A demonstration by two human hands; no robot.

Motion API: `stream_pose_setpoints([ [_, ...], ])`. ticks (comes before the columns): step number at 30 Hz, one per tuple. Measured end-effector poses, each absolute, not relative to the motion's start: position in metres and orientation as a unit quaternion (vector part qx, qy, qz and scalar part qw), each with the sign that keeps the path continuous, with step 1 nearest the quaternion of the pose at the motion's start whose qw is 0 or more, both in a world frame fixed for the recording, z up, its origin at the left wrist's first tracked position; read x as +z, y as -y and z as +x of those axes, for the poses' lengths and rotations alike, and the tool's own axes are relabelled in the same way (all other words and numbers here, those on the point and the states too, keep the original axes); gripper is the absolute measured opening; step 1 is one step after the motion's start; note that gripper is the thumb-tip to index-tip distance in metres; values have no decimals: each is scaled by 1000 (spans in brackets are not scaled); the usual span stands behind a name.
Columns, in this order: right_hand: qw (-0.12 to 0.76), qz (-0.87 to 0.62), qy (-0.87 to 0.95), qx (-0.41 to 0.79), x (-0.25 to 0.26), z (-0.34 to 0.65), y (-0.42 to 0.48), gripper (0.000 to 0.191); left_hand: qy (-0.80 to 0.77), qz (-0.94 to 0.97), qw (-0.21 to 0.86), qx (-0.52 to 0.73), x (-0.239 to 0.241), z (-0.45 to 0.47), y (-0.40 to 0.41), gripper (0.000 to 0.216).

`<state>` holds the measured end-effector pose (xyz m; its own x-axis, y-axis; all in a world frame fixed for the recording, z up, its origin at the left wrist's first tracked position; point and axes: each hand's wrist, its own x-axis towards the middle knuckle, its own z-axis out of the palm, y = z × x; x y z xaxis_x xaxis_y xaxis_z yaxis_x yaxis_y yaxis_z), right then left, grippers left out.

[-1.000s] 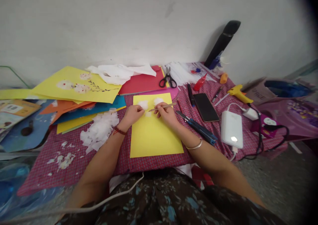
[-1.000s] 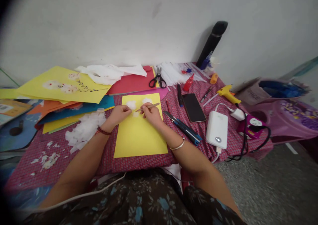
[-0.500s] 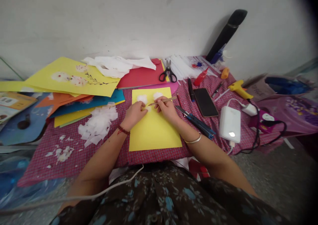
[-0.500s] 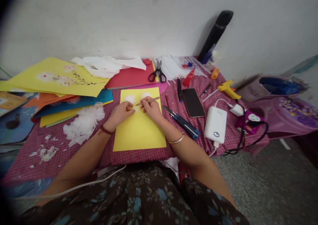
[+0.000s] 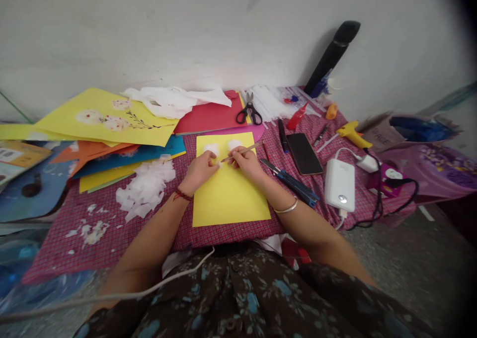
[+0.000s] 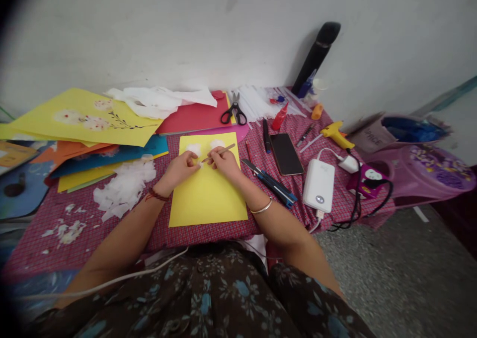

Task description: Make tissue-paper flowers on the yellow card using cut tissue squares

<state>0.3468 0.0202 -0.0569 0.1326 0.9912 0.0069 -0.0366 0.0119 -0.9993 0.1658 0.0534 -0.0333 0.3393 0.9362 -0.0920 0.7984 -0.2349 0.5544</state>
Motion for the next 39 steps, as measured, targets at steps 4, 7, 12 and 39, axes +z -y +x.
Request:
stream_pose_setpoints([
  [4,548,-505,453,490,-54,345,-19,20,-526,781,296,163,-36,164,-54,29],
  [7,560,-498,446,489,-54,347,-18,24,-509,771,335,186,-36,160,-58,13],
  [12,603,-497,417,464,-56,353,-20,28,-514,734,392,206,-30,143,-71,20],
  [39,563,-507,478,444,-62,342,-19,12,-546,742,281,270,-53,165,-72,10],
])
